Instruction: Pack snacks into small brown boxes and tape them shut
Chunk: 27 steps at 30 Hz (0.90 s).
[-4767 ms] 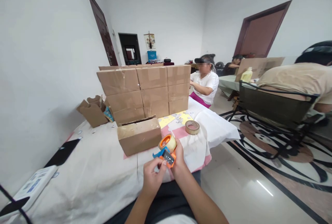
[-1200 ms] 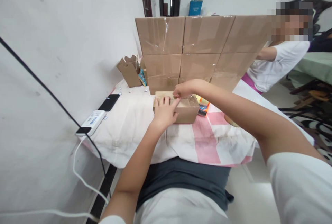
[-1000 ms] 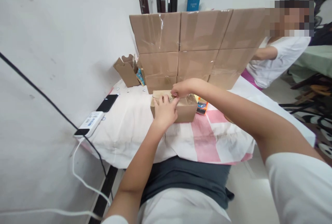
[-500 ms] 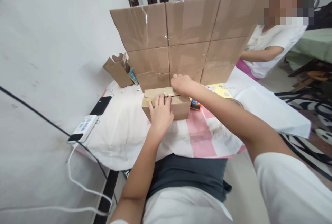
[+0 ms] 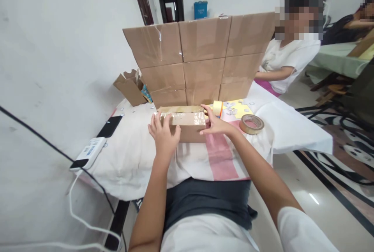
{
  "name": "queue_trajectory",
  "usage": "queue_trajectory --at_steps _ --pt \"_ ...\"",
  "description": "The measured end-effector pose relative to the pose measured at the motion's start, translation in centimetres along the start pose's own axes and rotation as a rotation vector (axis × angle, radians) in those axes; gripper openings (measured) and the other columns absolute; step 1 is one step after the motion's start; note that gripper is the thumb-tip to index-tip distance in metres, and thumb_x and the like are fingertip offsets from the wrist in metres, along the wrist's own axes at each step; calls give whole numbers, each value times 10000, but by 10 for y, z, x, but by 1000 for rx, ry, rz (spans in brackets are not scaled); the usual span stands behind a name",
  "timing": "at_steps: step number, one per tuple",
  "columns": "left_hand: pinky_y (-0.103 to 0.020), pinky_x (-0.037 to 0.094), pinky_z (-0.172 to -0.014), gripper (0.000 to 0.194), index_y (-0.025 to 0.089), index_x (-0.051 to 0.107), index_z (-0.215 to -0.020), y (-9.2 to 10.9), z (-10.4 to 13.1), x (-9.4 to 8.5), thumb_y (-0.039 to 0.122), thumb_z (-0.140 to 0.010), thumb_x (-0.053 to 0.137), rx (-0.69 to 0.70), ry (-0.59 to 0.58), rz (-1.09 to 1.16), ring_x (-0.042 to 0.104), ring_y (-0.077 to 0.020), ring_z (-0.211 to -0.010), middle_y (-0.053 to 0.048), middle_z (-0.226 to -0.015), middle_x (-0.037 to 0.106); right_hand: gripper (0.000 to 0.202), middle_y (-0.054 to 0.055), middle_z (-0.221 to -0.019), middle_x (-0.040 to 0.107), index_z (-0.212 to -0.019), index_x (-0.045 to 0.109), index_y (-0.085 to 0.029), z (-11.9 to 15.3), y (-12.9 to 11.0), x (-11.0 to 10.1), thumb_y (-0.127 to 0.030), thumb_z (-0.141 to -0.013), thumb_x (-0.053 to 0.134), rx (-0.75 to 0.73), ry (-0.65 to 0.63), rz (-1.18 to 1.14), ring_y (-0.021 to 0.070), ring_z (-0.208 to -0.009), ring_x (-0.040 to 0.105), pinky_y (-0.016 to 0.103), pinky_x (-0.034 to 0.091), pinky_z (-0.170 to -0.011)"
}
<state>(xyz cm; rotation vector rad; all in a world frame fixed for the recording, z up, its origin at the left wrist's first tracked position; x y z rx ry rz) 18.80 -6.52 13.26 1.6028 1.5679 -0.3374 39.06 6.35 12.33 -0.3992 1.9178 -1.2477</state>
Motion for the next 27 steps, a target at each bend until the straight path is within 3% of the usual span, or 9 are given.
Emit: queue_trajectory --at_steps 6,10,14,21,24,27 --pt "-595 256 -1173 470 223 527 -1332 -10 2 -1 333 -877 575 54 73 31 289 -356 -1475 -164 -1535 417 1064 168 -1491 320 -1478 233 -259 15 -1 17 -360 -623 857 -164 265 169 331 -1367 396 485 468 -1046" --pt "-528 289 -1174 431 217 486 -1329 -10 1 -5 353 -922 528 91 203 103 337 -318 -1446 -167 -1488 439 965 157 -1440 372 -1425 306 -278 40 -10 17 -351 -629 845 -131 357 142 339 -1310 445 448 554 -905" --pt "-497 314 -1160 387 209 456 -1316 -4 1 -6 327 -948 469 124 286 201 406 -296 -1388 -165 -1429 463 952 148 -1448 375 -1429 293 -310 71 -25 3 -351 -645 831 -99 460 110 336 -1275 476 403 596 -781" --pt "-491 359 -1122 386 198 480 -1299 20 -3 12 303 -928 508 228 277 305 470 -301 -1324 -164 -1369 520 988 140 -1446 381 -1462 289 -304 125 -56 -46 -395 -644 836 -94 726 378 334 -1257 486 410 591 -827" --pt "-492 373 -1112 358 205 518 -1259 31 -10 24 296 -914 542 281 252 338 512 -298 -1285 -154 -1325 564 973 138 -1452 377 -1459 292 -311 154 -56 -83 -438 -652 819 -39 877 463 339 -1255 488 403 598 -778" --pt "-508 380 -1104 344 216 542 -1230 34 -23 37 307 -899 561 320 223 325 545 -308 -1251 -143 -1285 603 974 143 -1472 352 -1464 272 -307 184 -41 -133 -475 -661 797 53 1053 503 340 -1251 495 378 603 -706"
Point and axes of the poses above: each hand's wrist, its own z-axis away from the middle knuckle, its own x-axis out of the palm, y = z × x, the point moved 2 cm from there along -z, towards the middle knuckle
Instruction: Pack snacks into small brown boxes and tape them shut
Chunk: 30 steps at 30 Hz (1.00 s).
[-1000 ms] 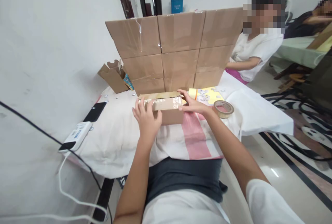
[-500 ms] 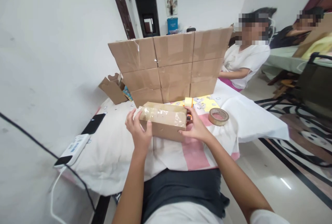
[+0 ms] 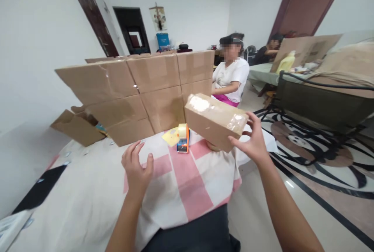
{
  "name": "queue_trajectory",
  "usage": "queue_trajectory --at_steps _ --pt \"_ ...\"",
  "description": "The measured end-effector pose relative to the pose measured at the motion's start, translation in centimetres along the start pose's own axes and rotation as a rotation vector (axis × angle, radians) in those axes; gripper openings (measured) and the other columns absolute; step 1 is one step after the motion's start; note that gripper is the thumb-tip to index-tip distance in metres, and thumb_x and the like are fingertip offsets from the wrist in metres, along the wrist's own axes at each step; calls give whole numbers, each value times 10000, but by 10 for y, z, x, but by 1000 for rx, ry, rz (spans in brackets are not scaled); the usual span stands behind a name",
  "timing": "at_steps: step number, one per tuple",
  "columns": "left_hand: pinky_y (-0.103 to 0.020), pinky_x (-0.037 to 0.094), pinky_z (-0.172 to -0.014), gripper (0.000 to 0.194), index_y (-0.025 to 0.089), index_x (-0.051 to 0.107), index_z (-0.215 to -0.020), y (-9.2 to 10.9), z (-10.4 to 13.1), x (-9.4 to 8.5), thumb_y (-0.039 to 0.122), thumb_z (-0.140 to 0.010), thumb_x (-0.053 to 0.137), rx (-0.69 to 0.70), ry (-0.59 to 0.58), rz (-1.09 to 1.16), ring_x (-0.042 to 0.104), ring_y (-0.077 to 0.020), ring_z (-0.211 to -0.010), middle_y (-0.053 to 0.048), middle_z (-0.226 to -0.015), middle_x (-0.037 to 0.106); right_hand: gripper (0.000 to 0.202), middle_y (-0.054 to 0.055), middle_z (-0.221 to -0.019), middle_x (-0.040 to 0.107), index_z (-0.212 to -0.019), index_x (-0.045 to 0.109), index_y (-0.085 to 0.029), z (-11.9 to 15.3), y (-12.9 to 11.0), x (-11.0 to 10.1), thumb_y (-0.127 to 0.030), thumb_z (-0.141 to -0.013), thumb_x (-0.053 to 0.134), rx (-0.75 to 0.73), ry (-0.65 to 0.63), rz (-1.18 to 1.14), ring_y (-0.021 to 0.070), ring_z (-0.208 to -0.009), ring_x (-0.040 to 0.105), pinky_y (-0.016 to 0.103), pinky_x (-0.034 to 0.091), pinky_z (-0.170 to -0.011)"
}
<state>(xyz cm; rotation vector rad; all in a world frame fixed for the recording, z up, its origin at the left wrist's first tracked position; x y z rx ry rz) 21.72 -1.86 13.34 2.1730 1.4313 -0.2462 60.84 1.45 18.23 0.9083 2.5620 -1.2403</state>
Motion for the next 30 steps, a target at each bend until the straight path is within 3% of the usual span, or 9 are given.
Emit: queue_trajectory --at_steps 4,7,9,13,18,21,24,27,30 --pt "-537 384 -1093 334 215 575 -1199 -25 -11 15 329 -884 570 -6 -39 -29 576 -332 -1212 -139 -1227 642 1052 186 -1466 294 -1481 209 -242 -39 69 -32 -505 -645 792 89 195 173 355 -1261 478 439 592 -792" --pt "-549 402 -1078 344 214 594 -1187 -49 -9 25 359 -875 573 -55 -71 -44 591 -341 -1186 -135 -1197 658 1114 204 -1455 280 -1490 165 -179 -69 119 -24 -524 -635 791 69 242 325 385 -1352 369 560 425 -1069" --pt "-554 414 -1069 362 199 601 -1184 -64 0 29 381 -874 563 -103 -99 -67 595 -343 -1176 -140 -1190 661 1143 212 -1455 270 -1497 150 -149 -88 151 -3 -536 -628 783 76 224 361 406 -1393 291 587 315 -1138" --pt "-574 440 -1049 400 169 609 -1172 -90 24 33 422 -874 523 -245 -199 -143 587 -355 -1169 -152 -1192 652 1118 226 -1419 284 -1500 188 -132 -123 197 59 -517 -629 773 201 150 316 411 -1374 312 558 326 -1119" --pt "-651 472 -1005 428 346 564 -1260 -117 34 22 453 -847 541 -632 -302 -150 518 -395 -1277 -70 -1276 592 1091 257 -1446 262 -1508 222 -128 -170 216 117 -495 -651 788 322 69 334 403 -1366 367 512 354 -1096" --pt "-699 453 -1004 456 415 554 -1286 -143 23 7 487 -836 547 -809 -288 -104 502 -431 -1308 -50 -1340 562 1215 292 -1496 198 -1540 155 -126 -187 207 127 -518 -610 832 443 -70 378 436 -1390 346 541 360 -1077" --pt "-710 427 -1033 517 408 588 -1285 -187 0 -10 485 -775 609 -851 -192 -88 516 -457 -1295 -27 -1371 573 1086 281 -1521 203 -1556 168 -164 -187 170 125 -398 -689 780 487 -8 486 450 -1377 364 594 366 -1053" --pt "-634 457 -1056 533 412 596 -1264 -238 -31 -28 466 -737 645 -811 110 -32 561 -392 -1261 19 -1403 568 727 219 -1424 389 -1481 356 -177 -173 94 143 -236 -800 604 133 167 483 392 -1341 415 589 381 -1051" --pt "-625 462 -1032 687 215 533 -1280 -285 -67 -42 446 -662 724 -774 359 -48 542 -399 -1264 -120 -1339 588 453 156 -1244 539 -1294 535 -204 -147 0 195 -167 -843 554 -281 150 272 325 -1231 509 550 411 -1047"
Point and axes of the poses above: each hand's wrist, its own z-axis away from the middle knuckle, its own x-axis out of the palm, y = z × x, the point moved 2 cm from there along -z, towards the middle knuckle
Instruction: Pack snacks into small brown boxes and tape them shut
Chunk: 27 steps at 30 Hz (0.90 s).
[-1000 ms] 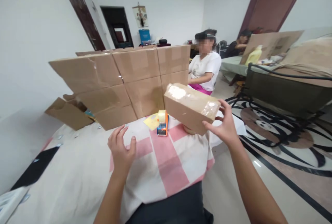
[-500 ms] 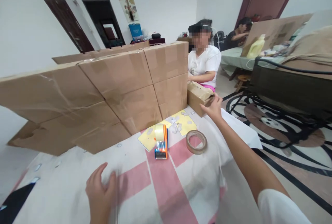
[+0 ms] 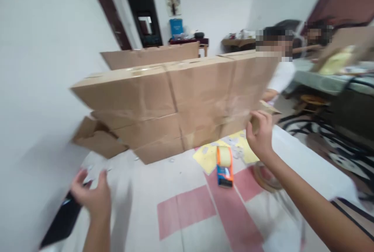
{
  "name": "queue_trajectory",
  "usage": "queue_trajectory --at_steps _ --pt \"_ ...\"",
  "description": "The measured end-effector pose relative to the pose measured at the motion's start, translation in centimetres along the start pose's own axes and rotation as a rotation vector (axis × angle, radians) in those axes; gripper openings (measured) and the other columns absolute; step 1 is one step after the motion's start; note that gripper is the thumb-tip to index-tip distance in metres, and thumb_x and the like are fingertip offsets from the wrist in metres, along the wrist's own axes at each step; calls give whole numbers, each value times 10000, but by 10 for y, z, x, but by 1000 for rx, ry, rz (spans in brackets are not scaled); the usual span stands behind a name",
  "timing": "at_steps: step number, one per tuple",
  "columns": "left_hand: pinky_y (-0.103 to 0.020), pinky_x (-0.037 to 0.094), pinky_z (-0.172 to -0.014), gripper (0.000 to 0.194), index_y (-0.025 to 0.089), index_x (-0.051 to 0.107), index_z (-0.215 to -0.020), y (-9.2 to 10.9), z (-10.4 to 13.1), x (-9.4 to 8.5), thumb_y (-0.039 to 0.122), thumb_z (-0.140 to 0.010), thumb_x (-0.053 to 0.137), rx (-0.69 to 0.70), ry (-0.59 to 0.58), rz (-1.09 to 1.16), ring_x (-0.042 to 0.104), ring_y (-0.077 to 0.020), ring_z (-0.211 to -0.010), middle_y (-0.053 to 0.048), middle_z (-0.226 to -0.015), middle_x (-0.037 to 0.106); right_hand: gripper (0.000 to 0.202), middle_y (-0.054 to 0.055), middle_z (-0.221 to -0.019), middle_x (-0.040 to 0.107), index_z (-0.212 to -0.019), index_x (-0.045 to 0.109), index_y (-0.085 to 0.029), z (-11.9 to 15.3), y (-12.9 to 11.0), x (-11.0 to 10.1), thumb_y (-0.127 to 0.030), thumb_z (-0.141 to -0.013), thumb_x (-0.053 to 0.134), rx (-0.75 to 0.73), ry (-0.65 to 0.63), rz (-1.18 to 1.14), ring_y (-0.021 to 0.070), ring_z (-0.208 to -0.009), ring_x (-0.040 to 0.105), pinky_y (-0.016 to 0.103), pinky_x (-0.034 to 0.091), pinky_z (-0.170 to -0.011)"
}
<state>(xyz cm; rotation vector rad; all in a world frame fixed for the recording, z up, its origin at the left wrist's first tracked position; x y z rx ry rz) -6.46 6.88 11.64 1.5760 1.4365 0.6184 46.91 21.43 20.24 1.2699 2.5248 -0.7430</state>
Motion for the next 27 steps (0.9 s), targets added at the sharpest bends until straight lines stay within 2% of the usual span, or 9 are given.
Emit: queue_trajectory --at_steps 1,4,6,9,11,14,19,23,27 --pt "-596 470 -1027 739 181 487 -1312 -3 -18 4 427 -657 725 -7 27 -16 545 -382 -1258 -150 -1347 570 392 135 -1182 573 -1223 568 -224 4 -38 13 -138 -841 561 -101 -21 -109 309 -1176 543 530 440 -1019" --pt "-496 447 -1076 869 156 323 -1431 -11 -62 21 393 -706 739 -13 74 -103 487 -314 -1325 -206 -1461 442 361 98 -1086 621 -1142 579 -251 27 -151 61 -52 -846 524 -338 -288 -492 259 -1059 593 459 498 -933" --pt "-509 330 -1169 1030 135 217 -1488 -16 -76 39 423 -687 797 -5 74 -170 350 -328 -1436 -245 -1528 341 353 97 -1077 635 -1129 577 -244 48 -217 98 -37 -857 489 -413 -471 -695 239 -1031 602 423 516 -902" --pt "-561 305 -1173 1178 152 141 -1527 -22 -80 75 498 -647 845 -43 17 -248 201 -371 -1507 -270 -1589 229 330 92 -1067 648 -1113 576 -232 81 -293 162 -48 -873 444 -370 -686 -866 220 -1021 617 390 524 -908" --pt "-627 381 -1092 1190 175 131 -1538 -27 -78 96 535 -648 834 -115 -10 -290 264 -432 -1474 -296 -1593 193 332 108 -1125 639 -1145 572 -201 100 -326 209 -69 -863 457 -223 -798 -891 220 -1081 612 384 512 -967" --pt "-668 406 -1036 1119 212 148 -1541 -36 -82 113 548 -689 791 -183 -13 -346 410 -450 -1382 -279 -1526 312 470 144 -1272 604 -1247 532 -147 120 -356 277 -56 -787 505 68 -936 -769 239 -1230 561 399 430 -1100" --pt "-602 445 -1025 1058 201 182 -1534 -49 -97 106 497 -708 772 -184 7 -373 481 -423 -1315 -247 -1453 403 771 219 -1523 386 -1491 314 -98 123 -380 357 -70 -752 533 236 -979 -648 287 -1409 416 432 349 -1167" --pt "-508 432 -1080 1050 162 209 -1516 -55 -102 97 420 -686 798 -133 15 -320 447 -372 -1355 -231 -1435 432 904 230 -1615 216 -1579 145 -143 115 -391 389 -123 -786 579 354 -982 -516 348 -1478 297 509 291 -1181" --pt "-472 401 -1114 1098 139 179 -1514 -60 -100 89 362 -654 824 -109 27 -274 411 -353 -1384 -237 -1438 417 644 203 -1596 252 -1584 192 -258 106 -399 399 -262 -975 400 319 -990 -426 343 -1322 496 532 396 -1082"
Point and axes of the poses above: each hand's wrist, its own z-axis away from the middle knuckle, its own x-axis out of the palm, y = z × x, the point moved 2 cm from there along -z, towards the middle knuckle
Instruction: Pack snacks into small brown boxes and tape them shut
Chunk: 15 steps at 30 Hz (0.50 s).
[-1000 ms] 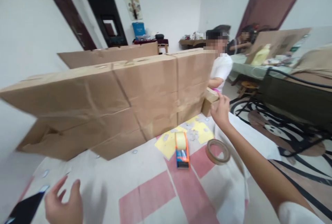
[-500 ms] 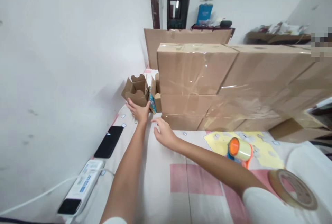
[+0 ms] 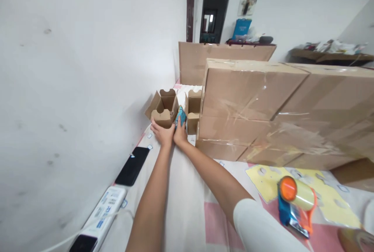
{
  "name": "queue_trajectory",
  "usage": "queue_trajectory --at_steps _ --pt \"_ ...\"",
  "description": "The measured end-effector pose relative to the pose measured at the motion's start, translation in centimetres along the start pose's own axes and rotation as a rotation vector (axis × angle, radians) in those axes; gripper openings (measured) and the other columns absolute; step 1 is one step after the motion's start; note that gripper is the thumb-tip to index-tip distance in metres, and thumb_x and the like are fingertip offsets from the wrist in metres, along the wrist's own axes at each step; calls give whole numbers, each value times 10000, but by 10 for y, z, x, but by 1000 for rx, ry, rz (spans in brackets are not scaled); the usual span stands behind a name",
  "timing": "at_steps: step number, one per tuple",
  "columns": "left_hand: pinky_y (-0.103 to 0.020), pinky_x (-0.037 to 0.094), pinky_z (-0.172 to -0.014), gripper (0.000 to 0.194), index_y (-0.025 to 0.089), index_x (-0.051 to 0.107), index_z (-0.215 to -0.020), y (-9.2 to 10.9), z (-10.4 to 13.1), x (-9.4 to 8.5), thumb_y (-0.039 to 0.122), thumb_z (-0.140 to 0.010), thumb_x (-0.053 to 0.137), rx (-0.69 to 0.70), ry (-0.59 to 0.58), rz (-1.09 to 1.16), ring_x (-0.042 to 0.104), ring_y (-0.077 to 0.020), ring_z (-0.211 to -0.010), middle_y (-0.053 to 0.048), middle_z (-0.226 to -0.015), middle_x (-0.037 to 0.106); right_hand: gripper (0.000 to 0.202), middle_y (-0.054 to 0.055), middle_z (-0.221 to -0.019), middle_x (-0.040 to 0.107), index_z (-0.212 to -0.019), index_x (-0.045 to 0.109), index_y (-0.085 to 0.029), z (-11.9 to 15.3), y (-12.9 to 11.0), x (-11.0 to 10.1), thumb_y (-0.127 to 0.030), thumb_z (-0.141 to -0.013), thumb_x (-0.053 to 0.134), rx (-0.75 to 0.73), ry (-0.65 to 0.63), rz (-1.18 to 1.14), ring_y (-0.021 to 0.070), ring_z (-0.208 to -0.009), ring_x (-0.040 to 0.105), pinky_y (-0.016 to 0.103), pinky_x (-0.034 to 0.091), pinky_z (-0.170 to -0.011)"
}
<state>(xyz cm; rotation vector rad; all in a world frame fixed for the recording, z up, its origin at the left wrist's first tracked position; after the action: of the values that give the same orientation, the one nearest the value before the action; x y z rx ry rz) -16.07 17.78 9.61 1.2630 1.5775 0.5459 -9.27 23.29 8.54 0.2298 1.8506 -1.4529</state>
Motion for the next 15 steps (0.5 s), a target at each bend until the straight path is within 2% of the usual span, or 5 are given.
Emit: queue_trajectory --at_steps 2,5,10,12,15 --pt "-465 396 -1115 1081 142 179 -1510 -2 0 -4 380 -671 817 -8 4 9 414 -347 -1380 -236 -1424 418 582 192 -1525 353 -1557 278 -278 0 -1 -1 -279 -986 388 -44 -10 20 323 -1180 587 519 449 -1015" --pt "-489 408 -1092 981 168 262 -1467 2 -5 -8 476 -703 793 -43 8 3 449 -354 -1346 -227 -1384 431 593 169 -1405 470 -1494 399 -261 8 1 -2 -219 -913 511 -95 -46 32 287 -1045 631 464 488 -955" --pt "-624 423 -1011 914 155 364 -1362 23 -23 -20 461 -634 826 -108 45 -30 459 -448 -1302 -260 -1370 413 576 148 -1331 560 -1420 456 -221 47 -1 -5 -142 -853 513 -148 26 -149 274 -1097 613 421 490 -968" --pt "-609 418 -1032 874 147 382 -1341 31 -26 -34 408 -630 819 -77 53 -28 461 -435 -1309 -249 -1361 440 541 127 -1291 609 -1375 465 -213 72 -3 -14 -144 -841 510 -148 109 -326 263 -1137 606 415 478 -1001" --pt "-535 373 -1121 896 157 350 -1375 31 -14 -73 347 -628 805 7 72 -16 431 -377 -1360 -214 -1403 452 450 98 -1160 675 -1244 503 -204 122 2 -40 -164 -797 530 -126 187 -544 245 -1057 645 386 516 -950"
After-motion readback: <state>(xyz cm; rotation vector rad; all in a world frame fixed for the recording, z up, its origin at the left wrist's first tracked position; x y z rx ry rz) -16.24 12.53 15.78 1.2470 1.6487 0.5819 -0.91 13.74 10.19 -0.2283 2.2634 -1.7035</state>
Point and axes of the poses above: each hand's wrist, its own z-axis away from the middle knuckle, its own x-axis out of the palm, y = z × x, the point moved 2 cm from there along -z, towards the middle knuckle
